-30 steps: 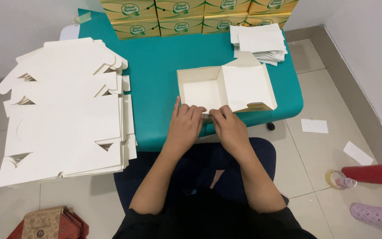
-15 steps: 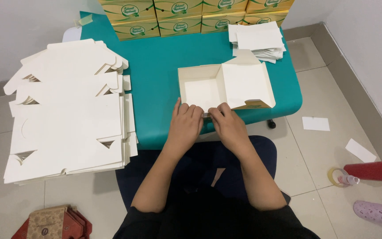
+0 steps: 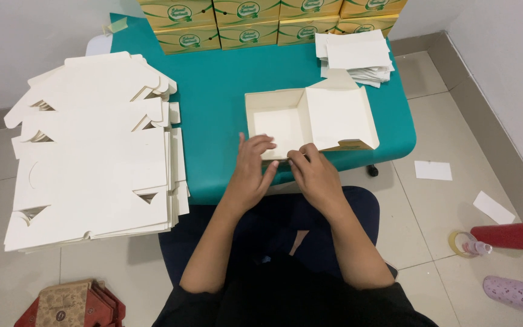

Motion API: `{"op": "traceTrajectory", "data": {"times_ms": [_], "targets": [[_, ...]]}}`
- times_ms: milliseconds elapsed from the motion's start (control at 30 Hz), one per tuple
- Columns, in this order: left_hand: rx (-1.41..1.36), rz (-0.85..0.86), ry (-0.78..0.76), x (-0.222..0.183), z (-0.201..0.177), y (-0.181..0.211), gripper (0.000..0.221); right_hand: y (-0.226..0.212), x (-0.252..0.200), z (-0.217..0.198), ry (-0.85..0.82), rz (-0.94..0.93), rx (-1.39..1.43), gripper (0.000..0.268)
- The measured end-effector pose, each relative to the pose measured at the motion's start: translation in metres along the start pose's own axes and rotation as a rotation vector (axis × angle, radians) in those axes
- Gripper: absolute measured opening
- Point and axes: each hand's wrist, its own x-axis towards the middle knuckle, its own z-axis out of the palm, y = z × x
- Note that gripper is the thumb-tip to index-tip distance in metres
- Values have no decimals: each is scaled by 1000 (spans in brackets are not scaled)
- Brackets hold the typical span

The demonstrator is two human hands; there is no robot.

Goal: Folding flat cardboard templates into finished snack boxes

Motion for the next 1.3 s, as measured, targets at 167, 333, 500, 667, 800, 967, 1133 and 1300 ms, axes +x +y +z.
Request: {"op": "traceTrajectory", "data": {"times_ms": [167,333,500,667,800,967,1133,1300], "targets": [[-119,-92,298,-18,-13,-26,29,20,-3,3,135,-86,32,29],[-252,-239,399,-23,-19,-45,31,37,29,-12,227,-195,95,39],[-586,-387,232,-19,-5,-63,48,43,64,-20,104,-301,288,44],[-594,-458,98,-11,-5,-64,55,48,73,-6,90,-285,375,39],[-617,-475,71,-6,-7,-68,57,64,67,14,164,-169,649,24],[-689,-489,92,-10,0,-75,59,71,58,24,149,-98,914,20],[-732,-468,164,-15,0,-80,60,56,50,16,132,-26,1036,28],[-799,-476,225,-20,-1,-88,58,56,43,21,260,159,1158,30]]}}
